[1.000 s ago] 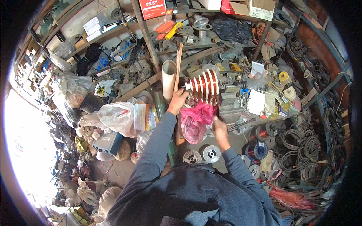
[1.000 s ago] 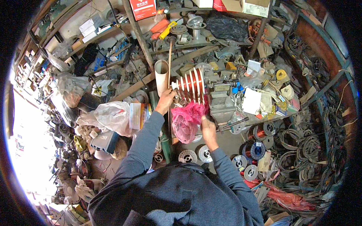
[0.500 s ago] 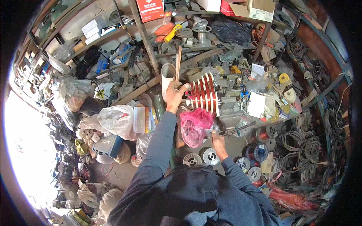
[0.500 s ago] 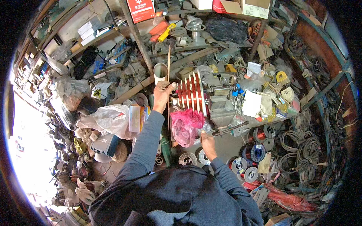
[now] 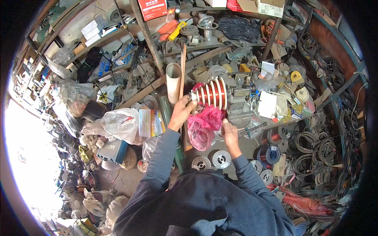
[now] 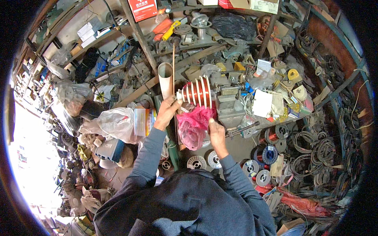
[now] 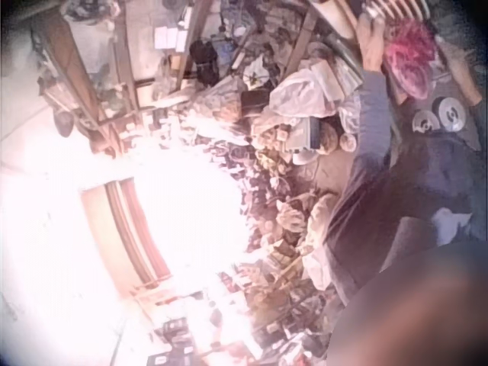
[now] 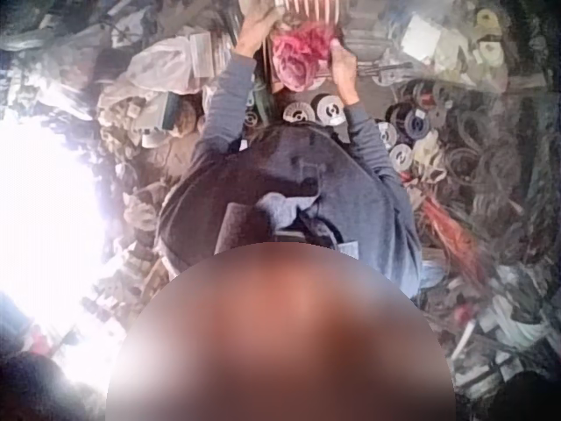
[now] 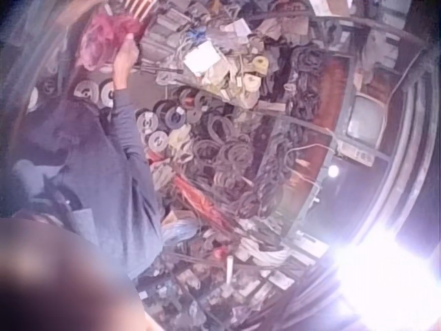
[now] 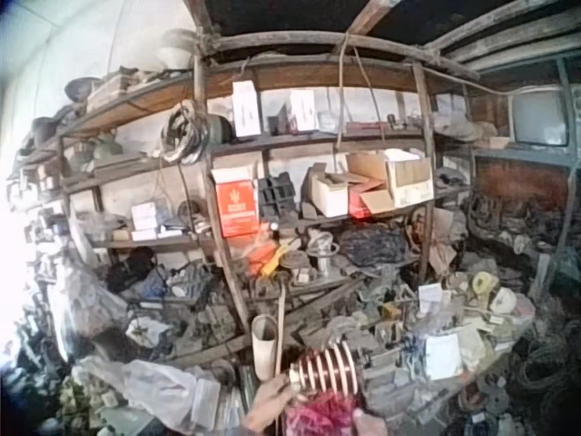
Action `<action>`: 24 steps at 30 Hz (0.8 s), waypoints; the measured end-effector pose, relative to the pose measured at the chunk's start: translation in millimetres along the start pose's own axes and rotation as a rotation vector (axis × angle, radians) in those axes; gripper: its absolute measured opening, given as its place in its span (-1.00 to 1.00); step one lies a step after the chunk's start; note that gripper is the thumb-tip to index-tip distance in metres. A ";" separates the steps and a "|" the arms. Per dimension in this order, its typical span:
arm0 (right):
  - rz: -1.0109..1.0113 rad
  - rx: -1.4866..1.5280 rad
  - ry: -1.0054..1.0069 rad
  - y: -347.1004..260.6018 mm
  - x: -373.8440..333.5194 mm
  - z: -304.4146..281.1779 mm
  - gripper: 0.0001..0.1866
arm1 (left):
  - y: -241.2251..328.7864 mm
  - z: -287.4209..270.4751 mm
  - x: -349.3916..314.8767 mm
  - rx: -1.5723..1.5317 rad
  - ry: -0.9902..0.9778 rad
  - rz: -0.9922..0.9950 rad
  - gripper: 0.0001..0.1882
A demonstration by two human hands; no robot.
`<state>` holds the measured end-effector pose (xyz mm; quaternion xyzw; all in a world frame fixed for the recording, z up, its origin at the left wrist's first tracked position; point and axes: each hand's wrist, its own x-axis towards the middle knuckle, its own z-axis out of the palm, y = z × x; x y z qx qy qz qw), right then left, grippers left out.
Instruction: The person assembles a red and white ribbed electrical component by inserting small metal pins into its slots and securing them with pliers. The person repeatedly picks up pins, places them into the component, and uses pliers to crimp or tighten them.
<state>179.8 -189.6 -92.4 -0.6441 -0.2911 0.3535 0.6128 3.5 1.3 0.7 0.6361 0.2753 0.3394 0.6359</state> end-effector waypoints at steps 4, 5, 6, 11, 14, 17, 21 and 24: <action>0.030 -0.145 0.050 8.8 -2.1 3.3 -0.41 | 7.2 -0.6 30.4 0.259 0.447 -0.034 -0.58; 0.252 -0.198 0.033 9.9 -6.8 4.1 -0.38 | 8.1 -2.3 43.7 0.251 0.509 0.060 -0.57; 0.212 -0.185 0.031 9.2 -8.8 4.9 -0.39 | 6.3 -3.5 51.3 0.233 0.515 0.100 -0.60; -0.111 -0.014 -0.030 -6.1 -8.5 2.1 -0.40 | -15.4 -18.7 64.3 -0.011 0.169 -0.217 -0.71; -0.002 -0.058 0.019 -11.2 -11.9 3.3 -0.40 | -29.8 -15.9 43.5 0.100 0.065 -0.191 -0.64; 0.244 -0.196 0.070 -7.9 -17.5 4.9 -0.40 | -29.1 -8.3 13.0 -0.261 0.049 -0.218 -0.58; -0.097 -0.135 0.022 -4.1 -8.2 2.7 -0.43 | -5.9 -4.1 -6.0 -0.077 -0.085 0.009 -0.68; -0.007 -0.031 0.010 -3.8 -5.4 5.6 -0.44 | 9.6 -3.8 14.0 0.110 0.134 -0.110 -0.67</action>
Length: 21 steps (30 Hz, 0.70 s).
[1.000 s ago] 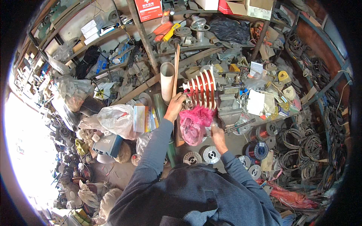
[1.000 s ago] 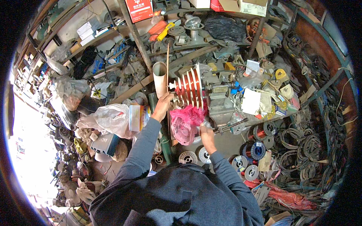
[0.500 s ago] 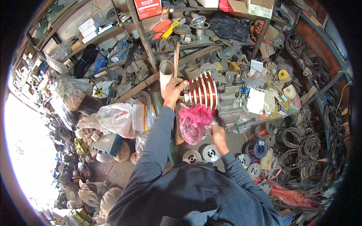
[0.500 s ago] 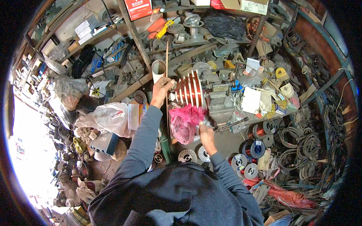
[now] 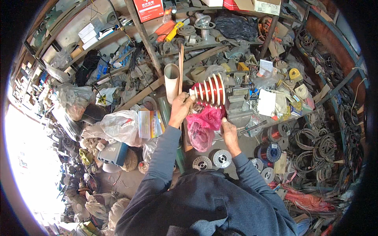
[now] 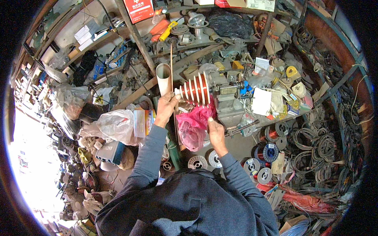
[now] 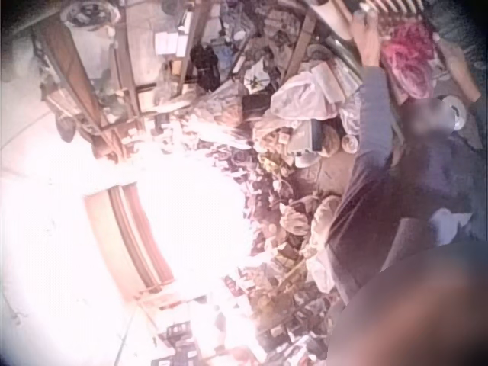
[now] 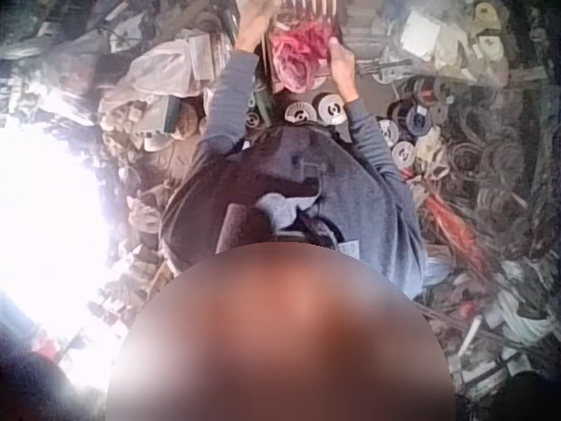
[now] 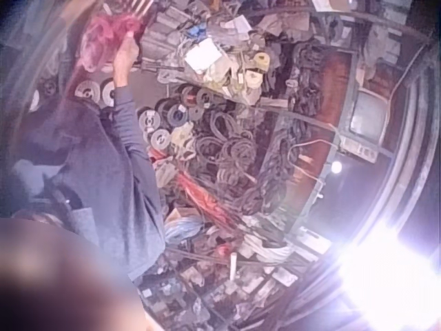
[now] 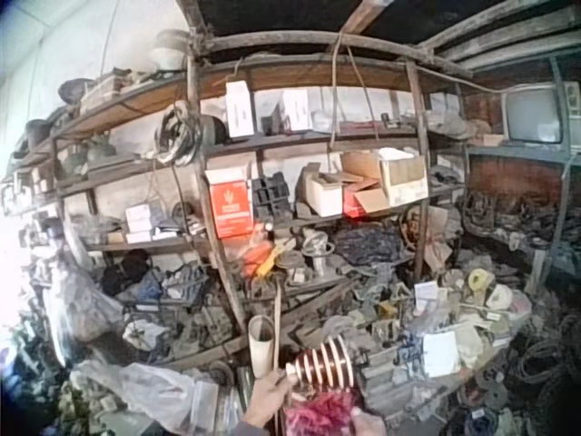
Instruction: The person assembles a red and white ribbed electrical component by inserting small metal pins into its slots and securing them with pliers. The person repeatedly picks up pins, places them into the component, and uses pliers to crimp or tighten them.
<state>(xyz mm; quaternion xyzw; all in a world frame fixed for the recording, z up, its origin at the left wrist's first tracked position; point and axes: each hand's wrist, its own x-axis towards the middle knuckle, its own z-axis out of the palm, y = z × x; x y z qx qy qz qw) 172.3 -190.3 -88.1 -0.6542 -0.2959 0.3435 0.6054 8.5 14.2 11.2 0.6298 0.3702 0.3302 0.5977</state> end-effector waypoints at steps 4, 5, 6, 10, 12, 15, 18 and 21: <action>-0.007 -0.263 0.002 -2.3 -11.2 1.0 -0.45 | -1.1 4.2 34.8 0.067 0.355 0.198 -0.64; 0.262 -0.191 -0.008 -2.3 -16.6 -0.1 -0.45 | -4.1 2.9 43.5 0.153 0.378 0.159 -0.65; 0.100 -0.165 -0.006 -3.2 -13.8 -0.8 -0.44 | -9.2 1.3 48.0 0.000 0.296 0.139 -0.68; -0.052 -0.031 -0.015 -0.1 -7.1 -1.6 -0.43 | -31.7 0.5 48.5 -0.090 0.003 0.029 -0.82; -0.122 -0.009 0.002 4.3 -5.9 0.6 -0.41 | -40.0 6.0 37.2 -0.018 0.080 -0.145 -0.76; 0.235 -0.281 0.040 10.4 -10.0 1.3 -0.38 | -42.3 7.6 10.7 -0.232 -0.087 0.024 -0.73; 0.046 -0.126 0.036 9.9 -8.8 -2.0 -0.37 | -31.0 2.5 -11.2 -0.363 -0.214 -0.054 -0.70; -0.031 -0.057 0.025 5.3 -2.3 -4.9 -0.38 | -12.9 3.5 -9.9 -0.104 -0.163 0.146 -0.73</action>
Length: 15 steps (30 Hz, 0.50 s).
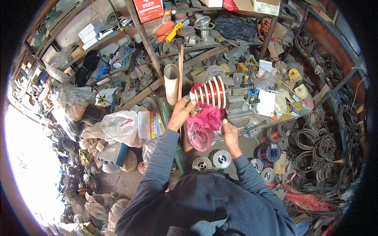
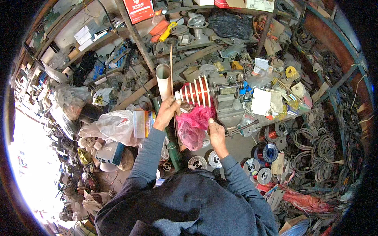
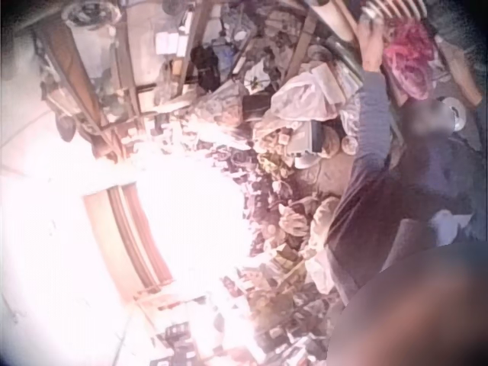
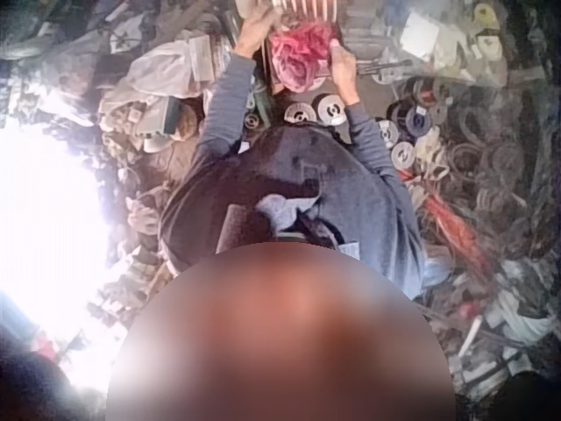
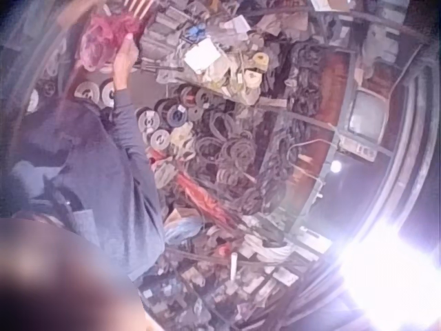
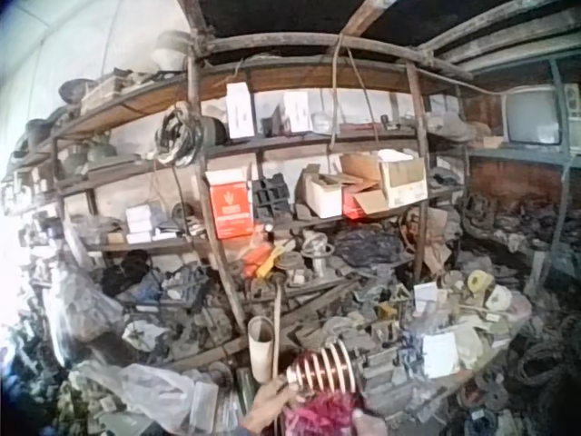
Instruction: The person assembles a red and white ribbed electrical component by inserting small metal pins into its slots and securing them with pliers. The person repeatedly picks up pins, places them into the component, and uses pliers to crimp or tighten them.
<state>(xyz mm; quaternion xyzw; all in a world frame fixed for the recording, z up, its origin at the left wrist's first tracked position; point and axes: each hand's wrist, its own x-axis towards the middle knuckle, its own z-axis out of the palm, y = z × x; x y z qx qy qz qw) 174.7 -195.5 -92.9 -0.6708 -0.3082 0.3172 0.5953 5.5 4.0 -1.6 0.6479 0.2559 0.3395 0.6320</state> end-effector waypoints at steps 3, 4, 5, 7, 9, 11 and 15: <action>-0.041 -0.050 -0.006 -2.3 -1.4 2.6 -0.36 | 10.7 -0.7 19.9 0.267 0.271 -0.076 -0.65; 0.123 -0.214 -0.034 -2.7 -4.8 2.0 -0.33 | 10.9 -1.6 27.4 0.342 0.372 -0.061 -0.60; 0.196 -0.139 -0.045 -2.7 -8.1 3.7 -0.39 | 10.5 -4.4 38.7 0.369 0.450 0.022 -0.59; 0.266 -0.071 -0.038 -4.1 -10.6 3.3 -0.43 | 4.1 -9.4 53.0 0.274 0.490 0.069 -0.61; 0.204 -0.051 -0.020 -6.8 -7.8 1.2 -0.42 | -7.9 -13.0 57.1 0.101 0.332 0.010 -0.70; 0.031 0.085 -0.041 -10.7 -2.4 -1.0 -0.39 | -20.4 -13.3 53.0 0.009 0.202 -0.105 -0.79; 0.159 -0.092 0.004 -16.2 -3.9 -0.4 -0.37 | -33.5 -4.6 21.4 -0.160 0.143 -0.182 -0.72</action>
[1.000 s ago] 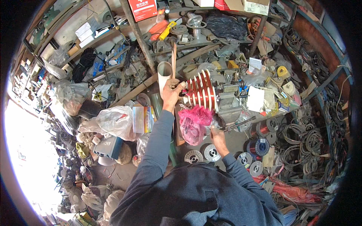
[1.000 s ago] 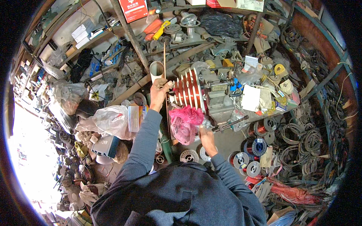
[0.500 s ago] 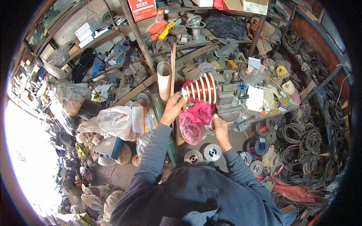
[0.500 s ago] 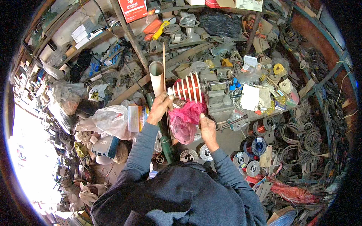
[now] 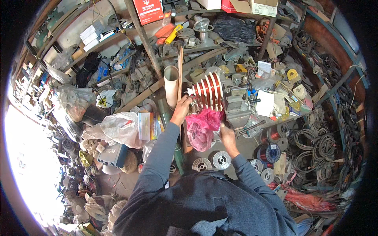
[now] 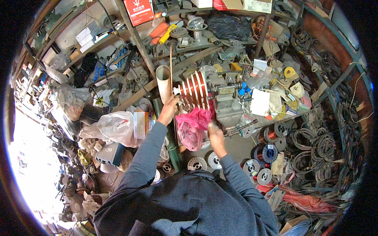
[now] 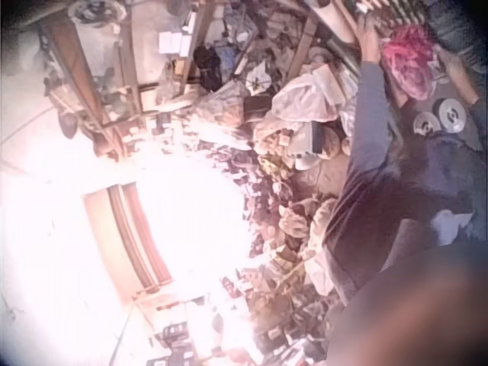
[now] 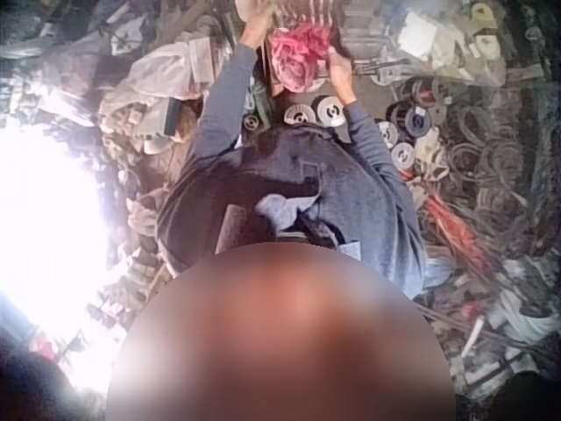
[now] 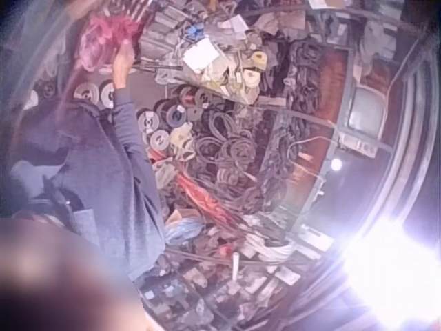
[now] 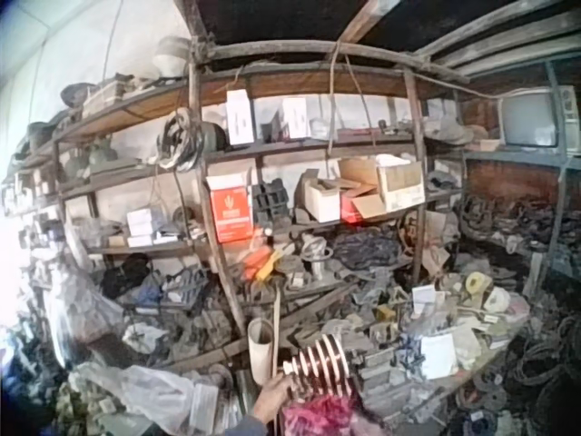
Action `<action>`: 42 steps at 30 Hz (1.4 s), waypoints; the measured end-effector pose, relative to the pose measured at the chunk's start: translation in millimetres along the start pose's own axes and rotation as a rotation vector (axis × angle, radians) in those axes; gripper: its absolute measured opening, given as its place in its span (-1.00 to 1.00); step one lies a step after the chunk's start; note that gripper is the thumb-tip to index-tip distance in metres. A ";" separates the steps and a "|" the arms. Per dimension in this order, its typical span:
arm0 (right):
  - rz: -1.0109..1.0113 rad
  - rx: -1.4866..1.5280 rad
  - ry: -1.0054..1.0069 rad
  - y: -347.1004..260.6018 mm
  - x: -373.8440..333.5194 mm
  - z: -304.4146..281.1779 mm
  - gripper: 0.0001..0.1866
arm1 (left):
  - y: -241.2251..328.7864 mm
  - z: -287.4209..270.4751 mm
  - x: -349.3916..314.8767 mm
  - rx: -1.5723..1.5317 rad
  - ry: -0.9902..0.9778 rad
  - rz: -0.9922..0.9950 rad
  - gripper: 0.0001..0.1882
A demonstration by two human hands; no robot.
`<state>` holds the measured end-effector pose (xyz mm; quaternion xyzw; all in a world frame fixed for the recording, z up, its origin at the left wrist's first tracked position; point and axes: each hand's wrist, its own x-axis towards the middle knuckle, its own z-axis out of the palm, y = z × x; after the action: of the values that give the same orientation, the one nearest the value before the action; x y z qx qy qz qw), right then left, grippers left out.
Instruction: The person assembles a red and white ribbed electrical component by inserting small metal pins into its slots and securing them with pliers. The person repeatedly picks up pins, places them into the component, and uses pliers to crimp or tighten them.
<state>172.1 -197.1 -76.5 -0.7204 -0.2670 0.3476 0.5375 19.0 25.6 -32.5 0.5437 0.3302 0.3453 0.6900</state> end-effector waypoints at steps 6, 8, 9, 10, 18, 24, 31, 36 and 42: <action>-0.069 0.181 -0.051 -1.0 2.3 1.5 -0.39 | 14.7 2.1 -28.5 0.151 -0.084 0.115 -0.73; -0.220 0.259 -0.040 0.4 7.7 2.7 -0.38 | 23.4 6.0 -16.6 0.245 0.047 0.202 -0.76; -0.139 0.155 -0.033 2.3 8.0 4.6 -0.38 | 26.6 9.8 -6.4 0.420 0.217 0.290 -0.74; -0.107 0.070 -0.019 4.0 8.1 5.3 -0.39 | 30.2 9.4 2.6 0.465 0.327 0.314 -0.73; -0.138 0.142 -0.036 2.0 5.5 2.0 -0.43 | 16.6 1.0 28.9 0.182 0.080 0.119 -0.88; 0.101 0.025 -0.030 1.8 0.5 1.7 -0.42 | 4.9 1.2 -14.8 -0.103 -0.067 -0.033 -0.78; -0.192 0.235 -0.069 13.4 12.9 4.1 -0.42 | 32.1 4.6 -16.6 0.352 0.069 0.125 -0.66; 0.078 0.068 -0.031 15.6 3.6 10.7 -0.37 | 34.8 7.8 22.8 0.439 0.422 0.372 -0.54; -0.231 0.222 -0.039 4.5 6.5 4.8 -0.36 | 9.7 -2.4 29.8 0.226 0.126 0.008 -0.82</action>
<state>172.4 -190.6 -83.1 -0.6140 -0.3185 0.3246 0.6451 32.1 53.4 -25.9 0.5968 0.4074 0.3421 0.6007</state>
